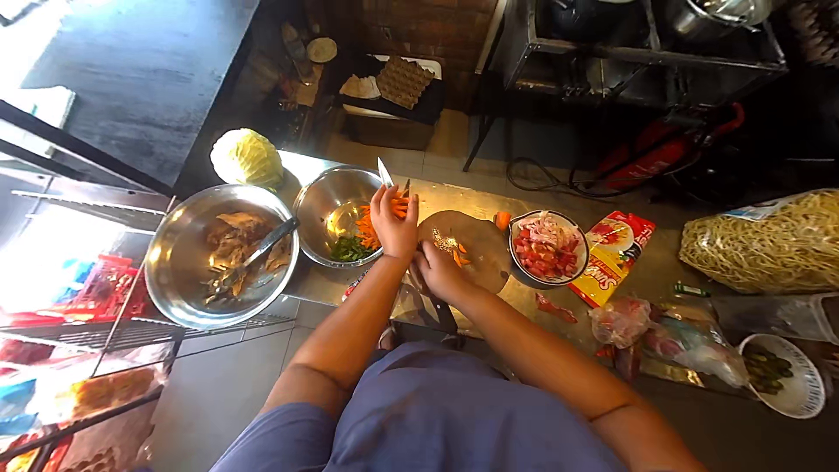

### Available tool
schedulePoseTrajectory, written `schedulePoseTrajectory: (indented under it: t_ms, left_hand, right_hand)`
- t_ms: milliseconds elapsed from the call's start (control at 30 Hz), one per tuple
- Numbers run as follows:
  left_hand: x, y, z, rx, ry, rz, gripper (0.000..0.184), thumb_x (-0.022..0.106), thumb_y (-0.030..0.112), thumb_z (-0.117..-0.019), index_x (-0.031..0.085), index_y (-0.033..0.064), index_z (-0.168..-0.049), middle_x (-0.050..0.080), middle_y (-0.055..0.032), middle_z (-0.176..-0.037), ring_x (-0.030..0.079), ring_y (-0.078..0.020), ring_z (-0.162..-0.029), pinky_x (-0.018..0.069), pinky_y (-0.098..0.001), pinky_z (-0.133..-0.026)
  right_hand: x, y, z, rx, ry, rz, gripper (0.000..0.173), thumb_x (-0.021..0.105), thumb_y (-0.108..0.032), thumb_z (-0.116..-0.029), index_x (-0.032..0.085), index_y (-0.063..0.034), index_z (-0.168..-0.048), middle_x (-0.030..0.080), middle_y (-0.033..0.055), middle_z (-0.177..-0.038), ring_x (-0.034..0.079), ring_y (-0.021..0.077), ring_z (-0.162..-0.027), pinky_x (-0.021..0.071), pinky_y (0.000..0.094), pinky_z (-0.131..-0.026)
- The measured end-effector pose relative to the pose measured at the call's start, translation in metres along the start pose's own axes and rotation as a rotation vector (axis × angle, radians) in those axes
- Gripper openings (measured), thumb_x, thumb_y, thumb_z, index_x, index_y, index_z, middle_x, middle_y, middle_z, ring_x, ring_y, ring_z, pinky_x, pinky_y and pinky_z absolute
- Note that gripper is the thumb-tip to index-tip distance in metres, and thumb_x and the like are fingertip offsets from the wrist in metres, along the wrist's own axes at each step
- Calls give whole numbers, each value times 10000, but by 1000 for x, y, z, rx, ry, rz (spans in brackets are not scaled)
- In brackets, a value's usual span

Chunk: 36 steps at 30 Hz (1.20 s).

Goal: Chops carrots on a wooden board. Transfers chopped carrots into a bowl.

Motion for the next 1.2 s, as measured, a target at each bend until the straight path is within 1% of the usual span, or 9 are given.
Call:
schedulePoseTrajectory:
  t_ms: [133,233,367,467,567,633,800,1100,1200]
  left_hand:
    - [-7,-36,-19,-317,3,21,507,611,435,-1017,621,52,-1349,572,-208,-1390,531,-338,-1317,422,-502,-1115]
    - [-11,-44,-24,-502,-195,46,543,416,465,-1095,609,41,-1375,598,-256,-1349,568,-395,-1269,452,-581,-1062]
    - [-30,-25,-34,-603,-388,42,593,258,424,-1141,559,-16,-1403,581,-268,-1388,542,-390,-1314,409,-608,-1078]
    - [-44,-18,-39,-386,-390,2,443,454,240,-1106,496,52,-1505,521,-191,-1509,494,-319,-1404,395,-524,-1157]
    - [-39,6,-16,7,-432,-139,344,581,113,-1030,626,9,-1355,625,-224,-1326,624,-326,-1216,517,-467,-1041]
    - [-14,13,9,108,-674,-206,287,552,87,-1047,662,1,-1298,660,-225,-1262,651,-336,-1175,515,-489,-1045]
    - [47,-30,42,41,-937,-576,408,632,-35,-919,629,22,-1323,528,-269,-1422,514,-460,-1326,462,-599,-1081]
    - [40,-31,65,158,-1045,-416,340,555,-50,-977,656,5,-1298,598,-269,-1328,574,-426,-1263,457,-552,-1095]
    - [20,-26,61,81,-952,-523,573,759,168,-925,541,5,-1429,507,-281,-1436,527,-453,-1315,466,-575,-1092]
  right_hand:
    - [9,-24,-17,132,-41,-38,374,340,-304,-1147,510,-24,-1328,655,194,-979,702,283,-778,603,445,-739]
    - [0,-23,-10,148,-23,25,390,360,-280,-1141,526,-9,-1366,680,233,-1115,701,349,-1014,560,520,-924]
    - [-24,18,18,164,39,55,438,343,-353,-1142,500,-52,-1418,689,195,-1015,718,316,-836,601,501,-799]
    - [-40,68,44,261,104,117,455,343,-374,-1138,508,-88,-1450,703,189,-1021,723,327,-856,594,529,-822]
    - [-43,116,71,359,128,250,455,343,-352,-1141,504,-99,-1483,706,238,-1136,702,411,-1051,534,594,-942]
    - [-38,142,88,424,146,201,467,331,-341,-1145,479,-101,-1518,712,239,-1130,707,409,-1042,534,593,-943]
    - [-17,193,121,528,239,-161,419,309,-315,-1152,531,-39,-1376,652,147,-836,658,259,-668,578,452,-673]
    - [14,191,124,454,73,-232,400,365,-307,-1143,549,-43,-1380,653,151,-869,648,248,-694,568,433,-700]
    - [17,186,111,422,42,-220,394,358,-315,-1143,547,-63,-1380,659,141,-879,659,240,-707,575,429,-709]
Point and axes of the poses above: each hand's wrist, its own z-axis away from the middle knuckle, its own x-axis out of the palm, y = z × x, the point moved 2 cm from there along -z, towards the middle knuckle
